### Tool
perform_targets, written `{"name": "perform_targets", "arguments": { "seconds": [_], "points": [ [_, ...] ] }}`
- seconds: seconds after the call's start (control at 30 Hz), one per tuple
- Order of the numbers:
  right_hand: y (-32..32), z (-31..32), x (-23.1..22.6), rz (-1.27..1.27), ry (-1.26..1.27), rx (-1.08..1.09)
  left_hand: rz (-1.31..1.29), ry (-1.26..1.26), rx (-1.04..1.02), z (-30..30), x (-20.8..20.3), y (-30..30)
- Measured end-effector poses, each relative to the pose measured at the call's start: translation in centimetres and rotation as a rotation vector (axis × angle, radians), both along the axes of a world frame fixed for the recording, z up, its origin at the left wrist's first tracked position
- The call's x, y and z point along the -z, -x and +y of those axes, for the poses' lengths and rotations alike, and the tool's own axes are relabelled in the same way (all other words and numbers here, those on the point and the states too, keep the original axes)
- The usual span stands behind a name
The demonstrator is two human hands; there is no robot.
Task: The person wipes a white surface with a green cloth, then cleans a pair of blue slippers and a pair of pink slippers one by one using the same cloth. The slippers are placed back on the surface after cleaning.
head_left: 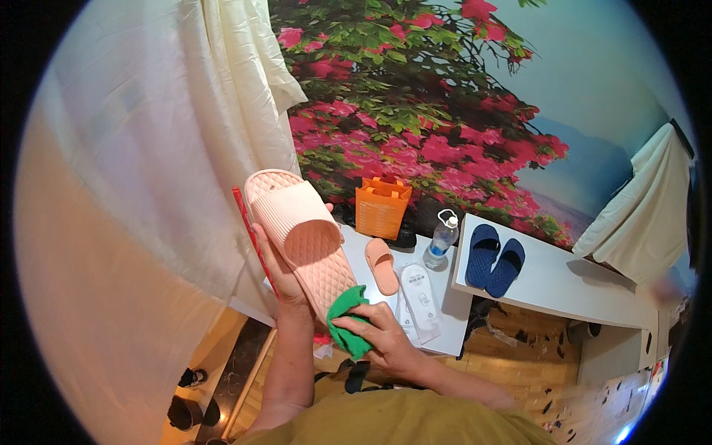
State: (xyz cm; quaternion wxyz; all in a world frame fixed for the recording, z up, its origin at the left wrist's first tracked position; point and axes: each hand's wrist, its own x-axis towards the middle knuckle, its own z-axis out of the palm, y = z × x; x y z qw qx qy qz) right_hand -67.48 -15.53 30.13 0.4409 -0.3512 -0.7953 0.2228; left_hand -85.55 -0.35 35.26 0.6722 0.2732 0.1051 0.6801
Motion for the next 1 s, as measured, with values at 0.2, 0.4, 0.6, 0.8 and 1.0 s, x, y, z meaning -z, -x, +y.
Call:
{"name": "perform_targets", "arguments": {
  "seconds": [0.2,0.4,0.6,0.8,1.0],
  "points": [
    [-2.1,1.1,0.0,0.207,0.294,0.023,0.06,-0.032,-0.056,0.4,0.5,1.5],
    [-3.6,2.0,-1.7,0.962,0.757,0.157,-0.037,-0.058,0.163,-0.5,0.1,1.5],
    [0.0,2.8,-2.8,0.555,0.545,0.125,-0.018,-0.057,0.26,-2.1,0.0,-2.0],
    [0.6,2.9,-1.5,0.674,0.544,0.281,0.088,0.154,0.067,-0.3,5.4,-1.3],
    [-0.1,5.0,-2.5,0.339,-0.059,0.567,0.704,-0.095,-0.525,-4.7,5.1,-2.8]
  ]
}}
